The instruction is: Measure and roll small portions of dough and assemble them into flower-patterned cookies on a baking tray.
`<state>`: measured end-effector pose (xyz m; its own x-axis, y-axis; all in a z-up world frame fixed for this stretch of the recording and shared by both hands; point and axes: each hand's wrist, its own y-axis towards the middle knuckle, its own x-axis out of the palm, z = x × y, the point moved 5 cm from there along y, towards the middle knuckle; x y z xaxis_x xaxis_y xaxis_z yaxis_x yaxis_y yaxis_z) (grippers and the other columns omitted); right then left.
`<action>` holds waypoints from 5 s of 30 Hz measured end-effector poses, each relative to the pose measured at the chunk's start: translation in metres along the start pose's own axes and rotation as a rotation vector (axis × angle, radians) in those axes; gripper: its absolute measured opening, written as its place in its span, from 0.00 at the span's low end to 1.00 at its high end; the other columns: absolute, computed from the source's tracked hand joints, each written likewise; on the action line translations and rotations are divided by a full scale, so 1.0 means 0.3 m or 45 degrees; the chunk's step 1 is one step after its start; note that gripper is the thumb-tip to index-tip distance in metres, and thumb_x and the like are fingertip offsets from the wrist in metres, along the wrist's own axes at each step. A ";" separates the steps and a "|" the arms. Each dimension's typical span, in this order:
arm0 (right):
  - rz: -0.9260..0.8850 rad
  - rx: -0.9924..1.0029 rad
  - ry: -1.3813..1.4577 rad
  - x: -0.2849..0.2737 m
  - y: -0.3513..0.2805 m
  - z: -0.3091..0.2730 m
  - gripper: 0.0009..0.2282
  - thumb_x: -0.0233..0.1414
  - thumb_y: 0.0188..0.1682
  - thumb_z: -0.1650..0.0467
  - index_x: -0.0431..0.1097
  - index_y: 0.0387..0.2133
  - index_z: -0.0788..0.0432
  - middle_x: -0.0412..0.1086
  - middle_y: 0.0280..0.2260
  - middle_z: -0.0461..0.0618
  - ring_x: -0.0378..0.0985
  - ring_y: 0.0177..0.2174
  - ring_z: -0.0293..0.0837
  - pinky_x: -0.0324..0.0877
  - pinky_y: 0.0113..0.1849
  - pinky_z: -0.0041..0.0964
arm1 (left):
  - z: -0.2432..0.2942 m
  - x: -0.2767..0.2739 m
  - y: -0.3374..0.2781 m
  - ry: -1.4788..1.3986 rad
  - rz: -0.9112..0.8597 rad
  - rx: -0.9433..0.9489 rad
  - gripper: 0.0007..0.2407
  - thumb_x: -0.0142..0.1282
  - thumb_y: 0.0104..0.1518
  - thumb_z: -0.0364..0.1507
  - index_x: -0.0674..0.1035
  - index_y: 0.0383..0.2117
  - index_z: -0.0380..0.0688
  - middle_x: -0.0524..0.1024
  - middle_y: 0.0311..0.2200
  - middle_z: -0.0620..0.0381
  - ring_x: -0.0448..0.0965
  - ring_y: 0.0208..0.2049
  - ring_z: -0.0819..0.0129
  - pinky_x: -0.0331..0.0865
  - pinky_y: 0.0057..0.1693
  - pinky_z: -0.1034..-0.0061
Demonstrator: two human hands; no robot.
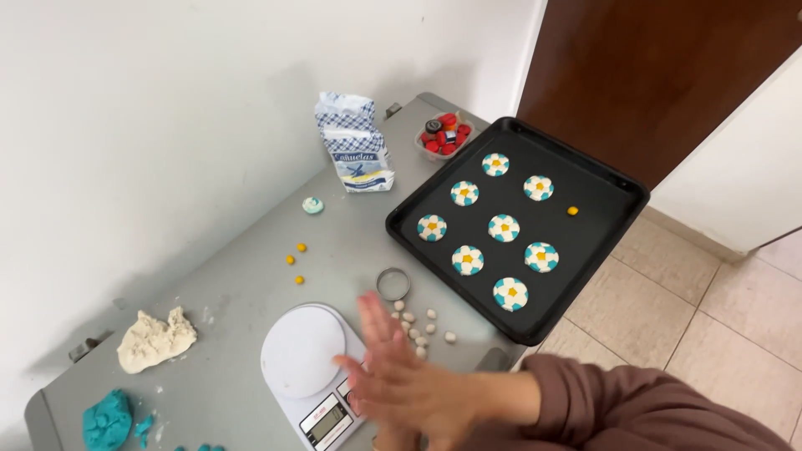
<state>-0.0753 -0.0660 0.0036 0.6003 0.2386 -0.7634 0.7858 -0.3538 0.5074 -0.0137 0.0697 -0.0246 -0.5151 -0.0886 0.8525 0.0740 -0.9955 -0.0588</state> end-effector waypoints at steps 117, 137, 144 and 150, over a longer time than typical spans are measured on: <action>-0.347 0.661 0.050 -0.765 -0.508 0.898 0.16 0.61 0.41 0.76 0.74 0.45 0.61 0.72 0.42 0.53 0.80 0.38 0.49 0.75 0.37 0.41 | -0.670 0.433 0.788 2.042 0.072 0.215 0.17 0.59 0.53 0.19 0.77 0.50 0.42 0.77 0.48 0.46 0.78 0.50 0.48 0.73 0.52 0.61; -0.292 0.366 0.243 -0.296 -0.373 0.443 0.08 0.58 0.46 0.73 0.74 0.39 0.59 0.72 0.38 0.50 0.77 0.38 0.50 0.73 0.40 0.43 | -0.158 -0.071 0.239 2.360 0.944 0.259 0.07 0.61 0.55 0.27 0.79 0.36 0.38 0.76 0.38 0.45 0.75 0.42 0.47 0.70 0.49 0.58; 0.136 0.958 0.061 -0.795 -0.816 0.830 0.10 0.60 0.41 0.78 0.76 0.36 0.59 0.74 0.37 0.48 0.81 0.32 0.43 0.76 0.35 0.34 | -0.413 0.299 0.516 1.969 0.233 0.170 0.07 0.58 0.55 0.26 0.81 0.39 0.45 0.78 0.40 0.53 0.81 0.37 0.56 0.78 0.41 0.67; 0.084 0.954 0.011 -0.819 -0.925 0.946 0.12 0.62 0.38 0.78 0.75 0.37 0.61 0.76 0.34 0.48 0.80 0.34 0.45 0.75 0.36 0.34 | -0.860 0.488 0.911 2.144 -0.285 0.412 0.05 0.60 0.56 0.24 0.79 0.36 0.43 0.75 0.36 0.54 0.78 0.41 0.52 0.74 0.44 0.61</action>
<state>-0.4832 -0.2833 -0.0630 0.6462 0.2011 -0.7362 0.4378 -0.8878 0.1418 -0.2891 -0.2237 -0.0498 -0.7785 -0.1051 -0.6187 -0.0714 -0.9646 0.2538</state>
